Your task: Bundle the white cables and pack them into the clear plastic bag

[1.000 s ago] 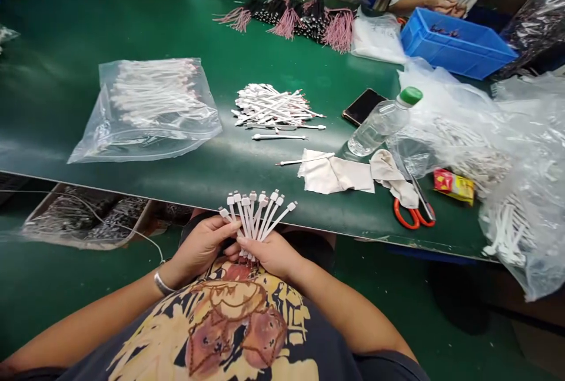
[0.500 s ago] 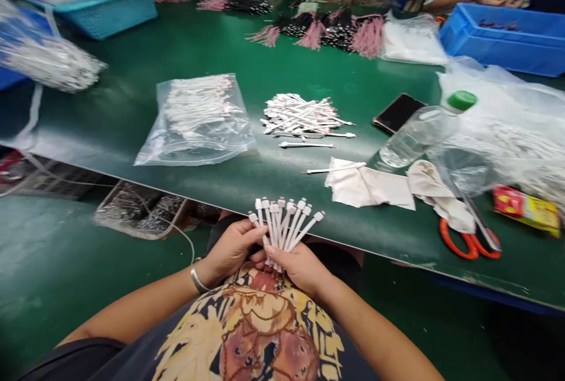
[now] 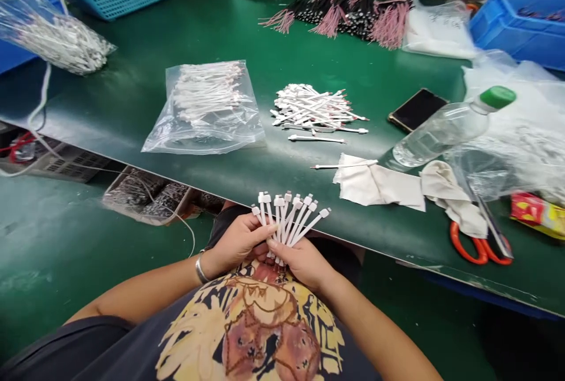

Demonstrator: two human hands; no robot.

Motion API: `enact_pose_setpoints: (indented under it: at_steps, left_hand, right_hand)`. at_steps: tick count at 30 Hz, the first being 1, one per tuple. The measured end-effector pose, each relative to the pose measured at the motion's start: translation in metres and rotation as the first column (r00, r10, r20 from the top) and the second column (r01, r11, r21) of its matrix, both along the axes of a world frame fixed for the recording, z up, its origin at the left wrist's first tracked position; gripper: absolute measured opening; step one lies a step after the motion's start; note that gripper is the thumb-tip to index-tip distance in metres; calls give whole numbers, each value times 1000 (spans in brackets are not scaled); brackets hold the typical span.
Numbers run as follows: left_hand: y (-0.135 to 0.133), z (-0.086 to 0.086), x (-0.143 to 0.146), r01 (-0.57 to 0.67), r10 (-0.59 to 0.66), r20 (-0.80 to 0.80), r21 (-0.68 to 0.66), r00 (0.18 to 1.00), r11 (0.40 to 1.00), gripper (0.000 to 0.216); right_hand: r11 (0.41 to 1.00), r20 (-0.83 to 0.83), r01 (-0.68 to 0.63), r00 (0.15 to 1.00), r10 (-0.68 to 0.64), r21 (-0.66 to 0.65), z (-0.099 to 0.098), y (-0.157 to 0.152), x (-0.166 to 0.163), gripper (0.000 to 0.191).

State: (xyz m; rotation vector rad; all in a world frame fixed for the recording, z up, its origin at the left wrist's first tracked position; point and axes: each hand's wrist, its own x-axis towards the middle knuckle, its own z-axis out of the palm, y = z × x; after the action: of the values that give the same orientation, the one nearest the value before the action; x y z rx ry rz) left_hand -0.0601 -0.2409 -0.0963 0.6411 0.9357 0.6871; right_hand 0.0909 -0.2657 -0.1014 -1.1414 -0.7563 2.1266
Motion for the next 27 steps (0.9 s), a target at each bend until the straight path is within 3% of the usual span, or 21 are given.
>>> enact_pose_setpoints:
  at_steps: [4,13,23,27]
  left_hand:
    - [1,-2,2,-1,0,-27,-45,1000,999,34]
    - [7,4,7,106,-90,-211,62,973,992,38]
    - [2,-5,5,60,-57,-130,14,990,998,33]
    - [2,-6,1,156,-138,-208,71,968,985,38]
  right_hand:
    - [1000,-51,-15,999,15,-18,-1,3,-1,50]
    - [999,-87,-12,996,15,35,-1,5,-3,47]
    - [991,-67,-79,994,86,107,-4,8,-1,41]
    - [973,-19,-140,989,146,182,-6,9,0,45]
